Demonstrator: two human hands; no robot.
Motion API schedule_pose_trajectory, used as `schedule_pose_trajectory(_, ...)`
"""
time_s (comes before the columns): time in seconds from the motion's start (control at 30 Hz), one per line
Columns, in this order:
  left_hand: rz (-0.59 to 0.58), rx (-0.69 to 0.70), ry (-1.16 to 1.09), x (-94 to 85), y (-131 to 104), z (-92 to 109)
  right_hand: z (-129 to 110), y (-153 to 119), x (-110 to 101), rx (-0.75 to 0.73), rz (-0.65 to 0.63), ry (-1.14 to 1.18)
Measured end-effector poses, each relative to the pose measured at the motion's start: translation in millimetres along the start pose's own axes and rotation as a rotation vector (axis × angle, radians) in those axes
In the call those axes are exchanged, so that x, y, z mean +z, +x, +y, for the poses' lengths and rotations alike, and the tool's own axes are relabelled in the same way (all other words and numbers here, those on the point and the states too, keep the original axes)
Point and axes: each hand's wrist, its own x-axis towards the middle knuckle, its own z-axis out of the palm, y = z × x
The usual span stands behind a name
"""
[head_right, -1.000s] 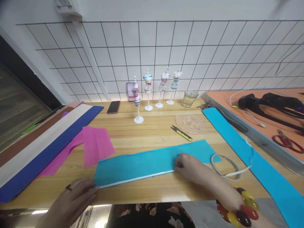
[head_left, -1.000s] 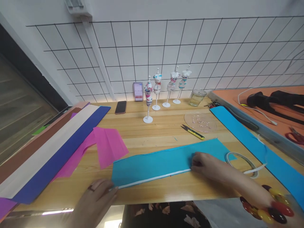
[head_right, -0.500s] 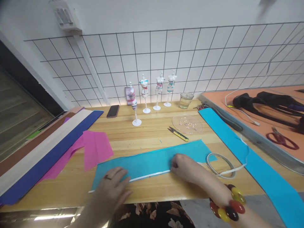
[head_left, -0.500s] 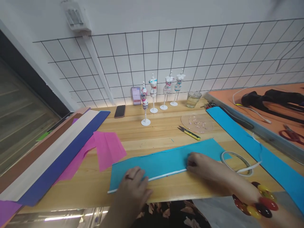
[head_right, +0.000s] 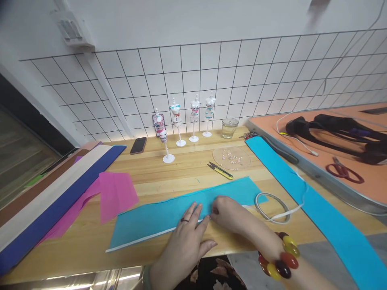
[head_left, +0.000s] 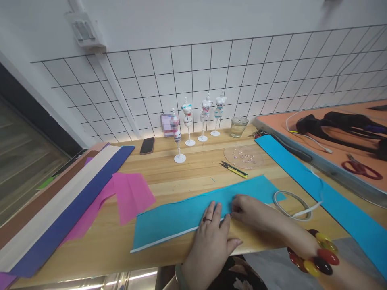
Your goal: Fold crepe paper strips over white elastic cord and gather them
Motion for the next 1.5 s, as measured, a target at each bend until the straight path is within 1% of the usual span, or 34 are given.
schedule_pose_trajectory(0.17,-0.028,-0.033,-0.020,3.1,1,0,1,-2,-3,0.047,0.000,0.040)
schedule_pose_trajectory(0.3,-0.008,-0.027,0.005,7.2,1,0,4,-5,-7,0.092,-0.036,0.094)
schedule_pose_trajectory(0.53,0.034,-0.012,0.028,8.9,-1,-1,5,-10,-11,0.024,-0.056,0.221)
schedule_pose_trajectory(0.6,0.036,-0.014,0.027,7.6,-1,0,7,-12,-10,0.036,-0.015,0.225)
schedule_pose_trajectory(0.7,0.045,-0.015,0.034,5.6,-2,0,14,-14,-8,0.064,0.082,0.199)
schedule_pose_trajectory(0.77,0.056,-0.012,0.045,4.4,-2,1,21,-15,-9,0.060,0.100,0.184)
schedule_pose_trajectory(0.9,0.051,-0.004,0.038,2.6,-2,1,39,-22,-18,0.090,0.158,0.210)
schedule_pose_trajectory(1.0,0.054,0.000,0.026,2.2,-2,0,57,-32,-27,0.120,0.198,0.235)
schedule_pose_trajectory(1.1,0.067,0.004,0.024,2.9,-2,0,70,-44,-32,0.089,0.193,0.279)
schedule_pose_trajectory(1.17,0.068,0.005,0.025,3.4,-2,0,75,-50,-32,0.053,0.192,0.298)
schedule_pose_trajectory(1.3,0.062,-0.006,0.035,2.7,-1,0,75,-51,-29,-0.015,0.168,0.240)
schedule_pose_trajectory(1.43,0.052,-0.011,0.050,1.6,-1,1,72,-46,-26,-0.082,0.193,0.146)
schedule_pose_trajectory(1.5,0.052,-0.010,0.055,1.7,-1,1,71,-46,-25,-0.087,0.218,0.120)
